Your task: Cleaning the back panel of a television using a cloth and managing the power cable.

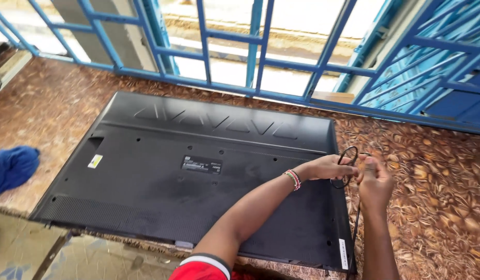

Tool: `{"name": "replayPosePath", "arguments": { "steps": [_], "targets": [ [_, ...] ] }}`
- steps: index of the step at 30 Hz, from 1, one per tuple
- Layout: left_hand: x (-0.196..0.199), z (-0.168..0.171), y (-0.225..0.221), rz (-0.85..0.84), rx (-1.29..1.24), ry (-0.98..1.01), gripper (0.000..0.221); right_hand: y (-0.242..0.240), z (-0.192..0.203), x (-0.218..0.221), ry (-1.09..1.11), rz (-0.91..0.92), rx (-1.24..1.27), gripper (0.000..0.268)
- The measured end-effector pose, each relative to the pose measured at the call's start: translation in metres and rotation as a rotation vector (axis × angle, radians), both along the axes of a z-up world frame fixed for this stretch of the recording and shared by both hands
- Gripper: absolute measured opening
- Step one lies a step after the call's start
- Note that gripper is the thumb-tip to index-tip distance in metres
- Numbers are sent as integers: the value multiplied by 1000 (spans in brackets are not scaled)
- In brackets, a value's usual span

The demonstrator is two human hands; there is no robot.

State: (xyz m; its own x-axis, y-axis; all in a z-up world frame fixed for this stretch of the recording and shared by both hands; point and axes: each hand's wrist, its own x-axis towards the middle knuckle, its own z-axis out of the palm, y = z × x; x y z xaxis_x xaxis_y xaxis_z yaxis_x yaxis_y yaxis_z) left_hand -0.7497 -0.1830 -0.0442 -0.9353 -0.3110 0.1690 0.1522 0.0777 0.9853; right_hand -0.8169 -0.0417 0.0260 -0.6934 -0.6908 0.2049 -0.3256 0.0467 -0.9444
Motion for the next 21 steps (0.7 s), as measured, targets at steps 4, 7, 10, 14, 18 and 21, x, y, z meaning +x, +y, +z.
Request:
{"name": "replayPosePath", "arguments": {
  "steps": [4, 7, 10, 14, 18, 21],
  "targets": [
    [-23, -42, -8, 132, 515, 197, 16, 16, -25, 3, -26, 132, -64, 21],
    [-40, -70, -22, 154, 565, 201, 19, 41, -38, 6, -36, 269, 53, 29],
    [-47, -76, -28, 200, 571, 177, 18, 65, -73, -2, -118, 365, 77, 43],
    [-56, -82, -26, 330, 528, 122, 21, 101, -96, 0, -219, 307, -57, 44],
    [-45, -65, -17, 316, 485, 97, 21, 110, -40, 19, -160, 154, -10, 48],
    [-28, -35, -3, 321, 423, 77, 28, 103, -7, 33, -107, 106, -42, 47]
  ]
}}
